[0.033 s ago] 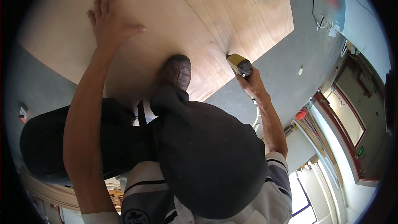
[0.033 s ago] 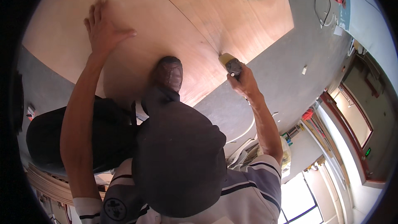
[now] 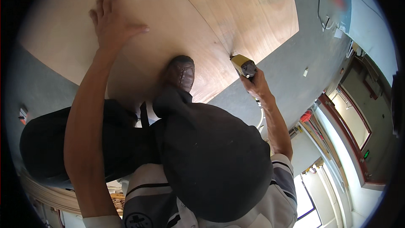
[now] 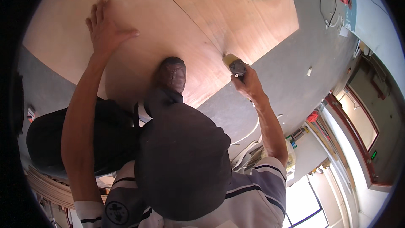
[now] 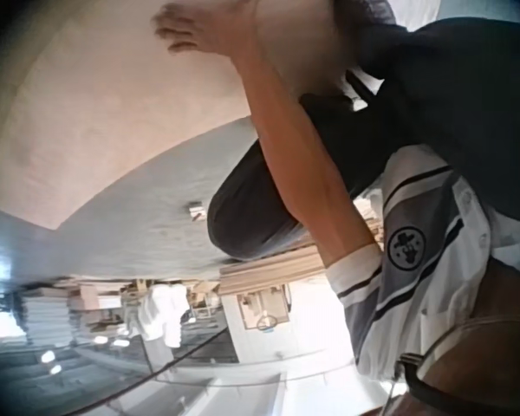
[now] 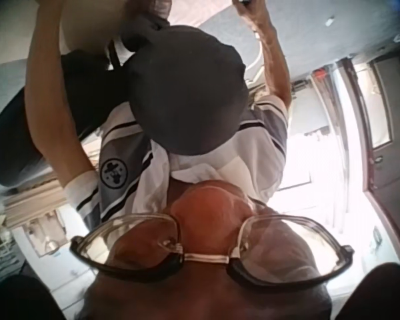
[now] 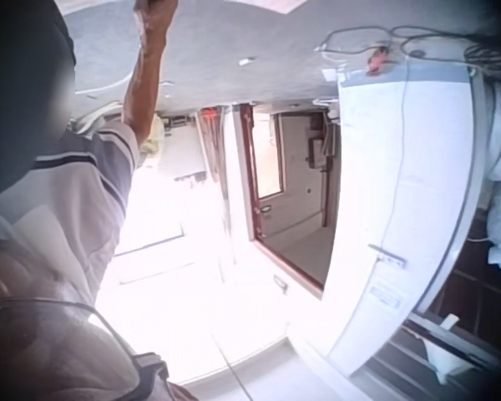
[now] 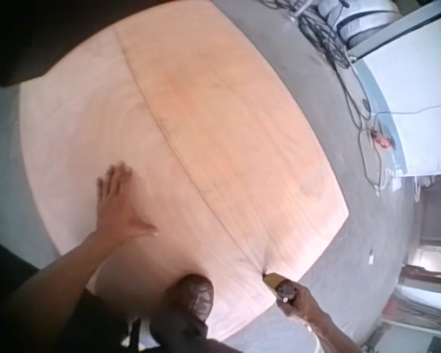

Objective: The recorder aligns and fastens two large thin wood panels together using an industrial nail gun.

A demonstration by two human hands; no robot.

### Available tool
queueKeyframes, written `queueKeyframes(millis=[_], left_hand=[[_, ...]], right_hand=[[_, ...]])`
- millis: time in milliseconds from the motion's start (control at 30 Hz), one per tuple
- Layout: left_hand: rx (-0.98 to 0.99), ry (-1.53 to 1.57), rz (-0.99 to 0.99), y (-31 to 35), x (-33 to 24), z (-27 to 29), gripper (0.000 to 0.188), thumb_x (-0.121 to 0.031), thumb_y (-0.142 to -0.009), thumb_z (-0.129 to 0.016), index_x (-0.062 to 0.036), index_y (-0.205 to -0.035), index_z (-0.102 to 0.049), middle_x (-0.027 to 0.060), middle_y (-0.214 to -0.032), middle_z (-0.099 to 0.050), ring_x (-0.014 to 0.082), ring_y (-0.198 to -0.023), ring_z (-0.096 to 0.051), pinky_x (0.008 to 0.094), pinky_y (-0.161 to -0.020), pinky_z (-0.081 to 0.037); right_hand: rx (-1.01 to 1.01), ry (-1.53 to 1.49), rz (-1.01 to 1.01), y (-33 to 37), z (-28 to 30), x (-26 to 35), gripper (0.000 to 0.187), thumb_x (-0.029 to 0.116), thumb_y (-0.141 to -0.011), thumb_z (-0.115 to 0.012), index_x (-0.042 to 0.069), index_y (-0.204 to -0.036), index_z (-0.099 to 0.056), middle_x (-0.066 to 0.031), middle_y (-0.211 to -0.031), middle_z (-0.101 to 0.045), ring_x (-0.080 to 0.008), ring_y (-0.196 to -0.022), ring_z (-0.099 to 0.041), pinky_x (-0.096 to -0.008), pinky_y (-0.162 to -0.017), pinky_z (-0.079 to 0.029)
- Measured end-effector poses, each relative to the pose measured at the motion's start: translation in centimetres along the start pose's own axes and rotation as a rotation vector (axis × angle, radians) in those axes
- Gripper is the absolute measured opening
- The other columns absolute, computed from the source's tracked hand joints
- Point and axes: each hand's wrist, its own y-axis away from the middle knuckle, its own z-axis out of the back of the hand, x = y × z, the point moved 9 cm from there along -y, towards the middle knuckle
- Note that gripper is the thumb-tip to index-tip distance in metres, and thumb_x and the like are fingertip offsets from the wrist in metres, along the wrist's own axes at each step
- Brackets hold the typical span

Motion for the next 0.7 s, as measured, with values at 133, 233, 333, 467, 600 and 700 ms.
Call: queueKeyframes(millis=[133,233,333,467,600,700], left_hand=[[0.011,-0.013,0.028,0.0,0.5,-0.4,0.124,-0.054,-0.047,-0.087,-0.0072,-0.147,-0.030,0.0152,-0.154,-0.028,0.0398,-0.143,-0.021,0.0631,-0.110,-0.021],[0.001,0.000,0.022,0.2,0.3,-0.2,0.125,-0.054,-0.047,-0.087,-0.0076,-0.147,-0.030,0.0149,-0.154,-0.028,0.0396,-0.144,-0.020,0.0637,-0.111,-0.020],[-0.028,0.018,0.026,0.3,0.5,-0.3,0.125,-0.054,-0.046,-0.088,-0.0079,-0.147,-0.029,0.0147,-0.154,-0.029,0.0390,-0.144,-0.020,0.0641,-0.111,-0.019],[-0.028,0.040,0.033,0.2,0.6,-0.6,0.128,-0.057,-0.046,-0.086,-0.0091,-0.149,-0.029,0.0135,-0.156,-0.028,0.0396,-0.144,-0.019,0.0645,-0.113,-0.014],[-0.026,0.044,0.044,0.2,0.7,-0.4,0.127,-0.056,-0.045,-0.087,-0.0086,-0.149,-0.030,0.0132,-0.155,-0.028,0.0391,-0.145,-0.020,0.0648,-0.113,-0.015],[-0.041,0.061,0.048,0.2,0.8,-0.3,0.126,-0.055,-0.045,-0.087,-0.0084,-0.148,-0.031,0.0130,-0.155,-0.028,0.0387,-0.144,-0.020,0.0653,-0.112,-0.015]], right_hand=[[0.017,0.062,0.069,-0.2,-0.1,0.6,0.027,0.008,-0.077,-0.061,-0.006,-0.100,-0.058,-0.0202,-0.081,-0.063,-0.0301,-0.069,-0.062,-0.0370,-0.064,-0.049],[-0.013,0.043,0.106,-0.3,0.0,1.1,0.026,0.008,-0.076,-0.061,-0.006,-0.099,-0.058,-0.0212,-0.080,-0.063,-0.0324,-0.068,-0.062,-0.0379,-0.063,-0.049],[0.017,0.013,0.099,-0.9,-0.1,1.2,0.026,0.007,-0.076,-0.061,-0.005,-0.098,-0.057,-0.0210,-0.079,-0.062,-0.0320,-0.066,-0.060,-0.0386,-0.063,-0.049],[0.023,0.001,0.095,-0.8,-0.1,0.8,0.025,0.007,-0.076,-0.061,-0.006,-0.097,-0.057,-0.0192,-0.077,-0.062,-0.0285,-0.065,-0.059,-0.0378,-0.062,-0.049],[0.073,0.078,0.081,-1.3,-0.4,2.4,0.025,0.007,-0.076,-0.060,-0.006,-0.097,-0.057,-0.0176,-0.078,-0.062,-0.0243,-0.065,-0.058,-0.0367,-0.061,-0.048],[0.041,0.001,0.081,-1.5,-0.5,2.1,0.025,0.008,-0.076,-0.060,-0.005,-0.097,-0.057,-0.0172,-0.078,-0.062,-0.0239,-0.066,-0.058,-0.0369,-0.061,-0.048]])
